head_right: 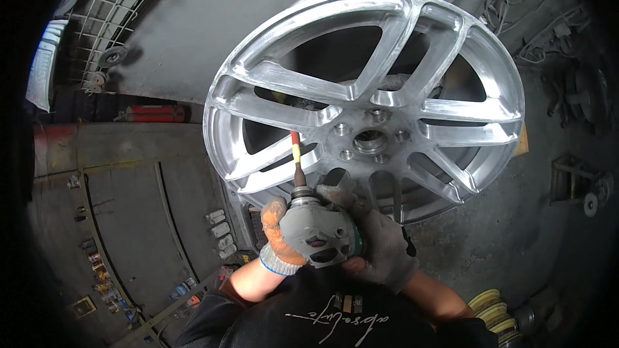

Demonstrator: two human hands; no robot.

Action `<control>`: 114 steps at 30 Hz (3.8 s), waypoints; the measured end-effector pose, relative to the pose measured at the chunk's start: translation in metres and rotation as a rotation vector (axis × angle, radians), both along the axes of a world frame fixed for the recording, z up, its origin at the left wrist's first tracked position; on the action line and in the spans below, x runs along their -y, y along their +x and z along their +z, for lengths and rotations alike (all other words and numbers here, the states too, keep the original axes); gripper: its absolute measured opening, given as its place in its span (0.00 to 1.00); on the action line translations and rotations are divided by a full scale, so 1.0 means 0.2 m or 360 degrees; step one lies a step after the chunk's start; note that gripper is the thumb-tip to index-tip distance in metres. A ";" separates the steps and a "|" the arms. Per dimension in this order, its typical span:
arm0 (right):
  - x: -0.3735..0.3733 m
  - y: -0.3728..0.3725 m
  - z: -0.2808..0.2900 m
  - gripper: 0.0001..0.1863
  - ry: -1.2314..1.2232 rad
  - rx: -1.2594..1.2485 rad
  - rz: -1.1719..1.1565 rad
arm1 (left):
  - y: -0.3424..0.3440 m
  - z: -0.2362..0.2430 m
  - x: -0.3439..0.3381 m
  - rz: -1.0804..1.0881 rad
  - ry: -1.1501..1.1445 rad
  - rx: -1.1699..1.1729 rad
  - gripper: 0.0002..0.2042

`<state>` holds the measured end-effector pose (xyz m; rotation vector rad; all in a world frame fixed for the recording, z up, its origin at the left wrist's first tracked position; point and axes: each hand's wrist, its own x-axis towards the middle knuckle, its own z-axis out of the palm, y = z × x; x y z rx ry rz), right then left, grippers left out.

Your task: The person uses an angle grinder to sand and smooth the surface of a silver car wheel rim, moving the tool along the spokes and rim surfaces.

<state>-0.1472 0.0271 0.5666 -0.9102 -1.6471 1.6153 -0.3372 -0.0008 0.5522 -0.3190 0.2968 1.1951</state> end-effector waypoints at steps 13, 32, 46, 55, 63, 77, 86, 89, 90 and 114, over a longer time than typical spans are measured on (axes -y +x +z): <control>0.04 0.01 -0.06 0.48 0.0084 0.0047 -0.0061 | 0.00 -0.02 0.00 0.0032 0.0304 -0.0074 0.41; 0.04 0.04 -0.09 0.47 0.0089 0.0152 -0.0004 | 0.02 0.03 -0.04 0.0023 0.0311 -0.0175 0.34; 0.01 0.00 -0.05 0.49 0.0061 -0.0001 -0.0177 | 0.01 -0.01 -0.04 -0.0050 0.0299 -0.0108 0.33; 0.05 -0.04 -0.07 0.52 0.0080 0.0069 -0.0031 | -0.02 0.00 0.01 0.0076 0.0495 -0.0077 0.38; 0.07 -0.11 -0.02 0.51 0.0229 0.0129 0.0077 | -0.10 0.11 0.08 0.0014 0.0199 -0.0436 0.40; 0.12 -0.15 -0.06 0.52 0.0306 0.0185 0.0126 | -0.17 0.11 0.16 0.0199 0.0345 0.0060 0.44; 0.11 -0.17 -0.06 0.52 0.0178 0.0106 0.0132 | -0.12 0.16 0.13 0.0346 0.0455 0.0148 0.44; 0.11 -0.19 -0.06 0.53 0.0201 0.0111 0.0146 | -0.16 0.13 0.18 0.0304 0.0348 -0.0008 0.41; 0.10 -0.19 -0.06 0.53 0.0242 0.0132 0.0166 | -0.18 0.11 0.20 0.0238 0.0274 -0.0137 0.40; 0.12 -0.19 -0.03 0.53 0.0202 0.0164 0.0097 | -0.15 0.12 0.12 0.0354 0.0471 0.0187 0.43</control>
